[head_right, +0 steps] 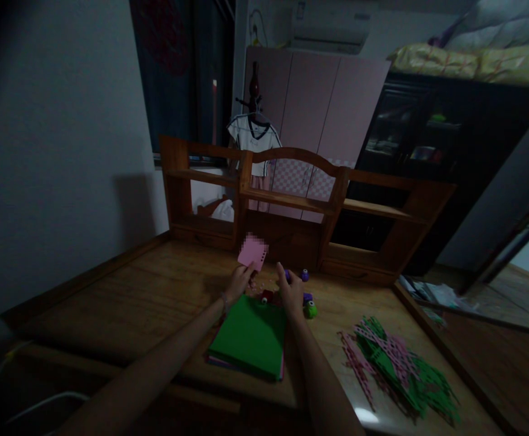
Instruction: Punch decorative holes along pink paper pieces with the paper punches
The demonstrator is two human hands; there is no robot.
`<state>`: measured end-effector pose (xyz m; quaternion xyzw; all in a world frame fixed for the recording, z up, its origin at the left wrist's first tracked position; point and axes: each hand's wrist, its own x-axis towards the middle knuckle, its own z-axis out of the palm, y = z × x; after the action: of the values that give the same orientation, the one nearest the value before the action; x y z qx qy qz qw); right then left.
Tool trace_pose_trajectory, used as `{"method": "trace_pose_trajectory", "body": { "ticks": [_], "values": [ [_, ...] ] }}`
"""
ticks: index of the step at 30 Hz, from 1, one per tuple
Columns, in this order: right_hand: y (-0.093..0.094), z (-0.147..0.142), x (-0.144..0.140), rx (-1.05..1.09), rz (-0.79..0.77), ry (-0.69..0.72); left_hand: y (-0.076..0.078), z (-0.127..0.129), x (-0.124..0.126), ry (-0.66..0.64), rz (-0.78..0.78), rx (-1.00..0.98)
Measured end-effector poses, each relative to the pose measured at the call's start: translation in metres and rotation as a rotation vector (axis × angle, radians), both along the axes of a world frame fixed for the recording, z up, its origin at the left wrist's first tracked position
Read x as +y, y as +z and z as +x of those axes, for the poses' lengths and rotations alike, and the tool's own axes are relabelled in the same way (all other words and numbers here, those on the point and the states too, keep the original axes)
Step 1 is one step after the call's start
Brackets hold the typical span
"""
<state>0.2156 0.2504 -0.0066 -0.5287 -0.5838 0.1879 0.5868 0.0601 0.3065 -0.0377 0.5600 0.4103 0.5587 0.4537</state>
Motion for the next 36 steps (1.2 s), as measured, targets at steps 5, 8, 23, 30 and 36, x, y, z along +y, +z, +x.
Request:
{"method": "trace_pose_trajectory", "body": {
  "ticks": [5,8,23,30,36],
  "values": [
    [-0.0015,0.0001,0.0016,-0.012,-0.003,-0.006,0.0,0.0003,-0.0001,-0.01,0.056,0.077],
    [-0.0011,0.0003,0.0013,-0.002,-0.002,0.01,-0.0012,0.0002,0.0005,-0.023,0.065,0.123],
    [-0.0023,0.0,0.0018,-0.02,-0.004,-0.017,0.0007,0.0002,-0.002,-0.01,0.124,0.161],
    [-0.003,0.0011,0.0022,-0.055,-0.001,-0.022,-0.0008,0.0006,-0.0001,0.009,0.142,0.207],
    [-0.0032,0.0017,0.0031,-0.052,-0.004,-0.009,-0.0026,0.0008,0.0011,0.005,0.142,0.219]
  ]
}}
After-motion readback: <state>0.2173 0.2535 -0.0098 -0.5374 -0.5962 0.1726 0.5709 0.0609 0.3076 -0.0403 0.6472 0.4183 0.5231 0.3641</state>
